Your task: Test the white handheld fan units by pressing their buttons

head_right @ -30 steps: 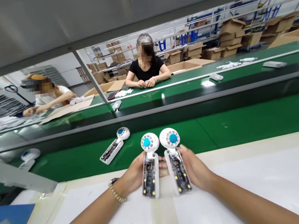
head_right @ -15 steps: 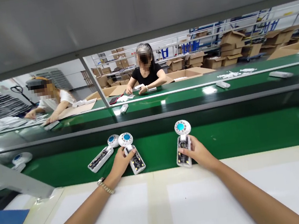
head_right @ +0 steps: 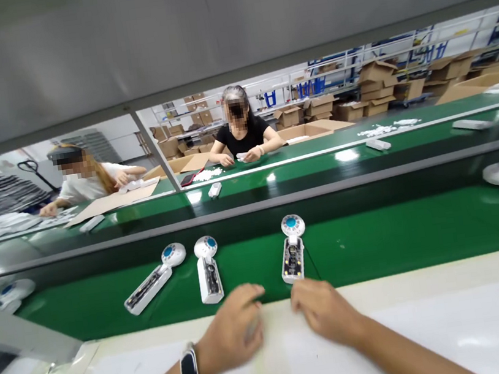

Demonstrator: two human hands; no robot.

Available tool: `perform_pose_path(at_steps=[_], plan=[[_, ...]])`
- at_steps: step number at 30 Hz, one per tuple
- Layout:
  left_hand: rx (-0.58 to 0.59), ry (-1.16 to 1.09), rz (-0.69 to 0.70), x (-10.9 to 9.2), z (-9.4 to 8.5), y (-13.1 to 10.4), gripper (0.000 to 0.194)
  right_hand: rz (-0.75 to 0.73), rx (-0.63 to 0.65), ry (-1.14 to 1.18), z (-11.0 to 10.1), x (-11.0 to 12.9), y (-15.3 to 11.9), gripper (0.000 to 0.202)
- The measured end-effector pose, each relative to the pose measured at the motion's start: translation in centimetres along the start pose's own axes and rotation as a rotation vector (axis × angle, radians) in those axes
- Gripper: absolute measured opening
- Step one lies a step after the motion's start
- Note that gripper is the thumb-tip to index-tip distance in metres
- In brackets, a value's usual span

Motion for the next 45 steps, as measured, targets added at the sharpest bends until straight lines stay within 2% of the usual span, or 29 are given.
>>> perform_pose_path(at_steps=[1, 3, 5, 7, 10, 15, 22, 24, 31, 38, 45], plan=[[0.088, -0.019, 0.074, -1.0, 0.8, -0.2, 0.023, -0.071, 0.088, 0.014, 1.2, 1.2, 0.1, 0.027], [0.244, -0.032, 0.091, -1.7, 2.2, -0.4, 0.011, -0.088, 0.208, -0.006, 2.9, 2.5, 0.2, 0.022], [0.332, -0.029, 0.002, -1.3, 2.8, -0.4, 0.012, -0.038, 0.250, -0.001, 3.5, 2.9, 0.4, 0.021], [0.359, -0.026, -0.089, -0.6, 2.7, -0.2, 0.018, 0.020, 0.261, 0.027, 3.5, 2.7, 0.5, 0.023], [0.365, -0.028, -0.136, 0.0, 2.5, -0.1, 0.020, 0.067, 0.277, 0.058, 3.2, 2.2, 0.5, 0.024], [0.338, -0.026, -0.110, -0.3, 2.3, -0.2, 0.015, 0.101, 0.302, 0.068, 3.3, 1.8, 0.1, 0.024], [0.287, -0.023, -0.076, -0.7, 2.1, -0.1, 0.011, 0.091, 0.272, 0.113, 3.1, 1.9, 0.1, 0.025], [0.307, -0.033, -0.067, -0.7, 2.0, -0.1, 0.016, 0.079, 0.263, 0.110, 3.0, 2.1, 0.2, 0.026], [0.321, -0.057, 0.046, -1.3, 1.4, -0.3, 0.053, 0.101, 0.232, 0.098, 2.6, 2.3, 0.2, 0.024], [0.401, 0.006, 0.058, -1.5, 2.0, -0.2, 0.050, 0.065, 0.214, 0.154, 2.2, 2.7, 0.7, 0.023], [0.365, 0.028, 0.093, -1.6, 1.9, -0.2, 0.047, 0.095, 0.246, 0.157, 2.7, 2.4, 0.3, 0.022]])
Point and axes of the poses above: each hand's wrist, its own y-axis towards the middle knuckle, its own z-axis out of the palm, x = y × z, the point moved 6 cm from there along y, towards the middle knuckle, and after that the axes turned 10 degrees about -z, right-handed, at the moved point
